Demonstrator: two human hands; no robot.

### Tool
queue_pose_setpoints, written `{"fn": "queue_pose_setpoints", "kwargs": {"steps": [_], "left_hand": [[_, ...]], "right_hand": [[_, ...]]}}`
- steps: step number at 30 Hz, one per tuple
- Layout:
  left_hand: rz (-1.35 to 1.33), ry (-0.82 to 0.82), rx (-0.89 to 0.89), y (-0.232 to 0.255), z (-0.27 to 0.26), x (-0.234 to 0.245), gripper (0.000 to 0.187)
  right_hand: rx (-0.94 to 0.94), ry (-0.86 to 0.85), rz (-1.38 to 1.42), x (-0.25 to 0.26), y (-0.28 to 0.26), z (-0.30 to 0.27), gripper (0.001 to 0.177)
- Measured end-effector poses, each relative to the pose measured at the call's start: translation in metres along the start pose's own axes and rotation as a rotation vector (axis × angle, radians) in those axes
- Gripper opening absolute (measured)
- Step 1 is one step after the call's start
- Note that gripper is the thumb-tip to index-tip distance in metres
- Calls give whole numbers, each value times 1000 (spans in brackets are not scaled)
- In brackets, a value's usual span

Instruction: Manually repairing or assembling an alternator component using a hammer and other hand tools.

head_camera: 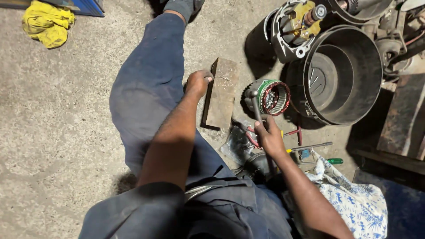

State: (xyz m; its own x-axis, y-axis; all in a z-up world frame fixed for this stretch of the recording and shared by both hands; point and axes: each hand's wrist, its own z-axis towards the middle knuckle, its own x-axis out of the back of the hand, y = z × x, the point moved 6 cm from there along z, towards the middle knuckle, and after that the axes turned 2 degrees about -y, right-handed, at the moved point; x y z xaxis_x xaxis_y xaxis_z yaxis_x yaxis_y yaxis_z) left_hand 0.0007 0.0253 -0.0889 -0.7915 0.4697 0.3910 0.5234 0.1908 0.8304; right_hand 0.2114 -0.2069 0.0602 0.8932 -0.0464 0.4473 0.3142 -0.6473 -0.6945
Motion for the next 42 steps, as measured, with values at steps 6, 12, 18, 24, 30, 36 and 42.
{"fn": "queue_pose_setpoints", "kwargs": {"steps": [6, 12, 18, 24, 30, 36, 42], "left_hand": [[-81, 95, 14, -10, 5, -1, 14], [-36, 61, -224, -16, 8, -8, 15], [-55, 30, -181, -21, 11, -15, 15], [-27, 71, -212, -22, 13, -17, 16], [-5, 74, -160, -3, 4, -3, 14], [-61, 100, -46, -8, -4, -1, 13], [-76, 85, -124, -4, -6, 1, 16]], "right_hand": [[23, 61, 167, -28, -46, 28, 29], [213, 164, -79, -41, -89, 39, 33], [203, 102, -225, -55, -58, 50, 39], [236, 193, -132, -46, -80, 33, 39], [252, 168, -317, -60, -59, 50, 39], [227, 149, -319, -63, -68, 46, 41], [199, 198, -134, -53, -82, 42, 41]]}}
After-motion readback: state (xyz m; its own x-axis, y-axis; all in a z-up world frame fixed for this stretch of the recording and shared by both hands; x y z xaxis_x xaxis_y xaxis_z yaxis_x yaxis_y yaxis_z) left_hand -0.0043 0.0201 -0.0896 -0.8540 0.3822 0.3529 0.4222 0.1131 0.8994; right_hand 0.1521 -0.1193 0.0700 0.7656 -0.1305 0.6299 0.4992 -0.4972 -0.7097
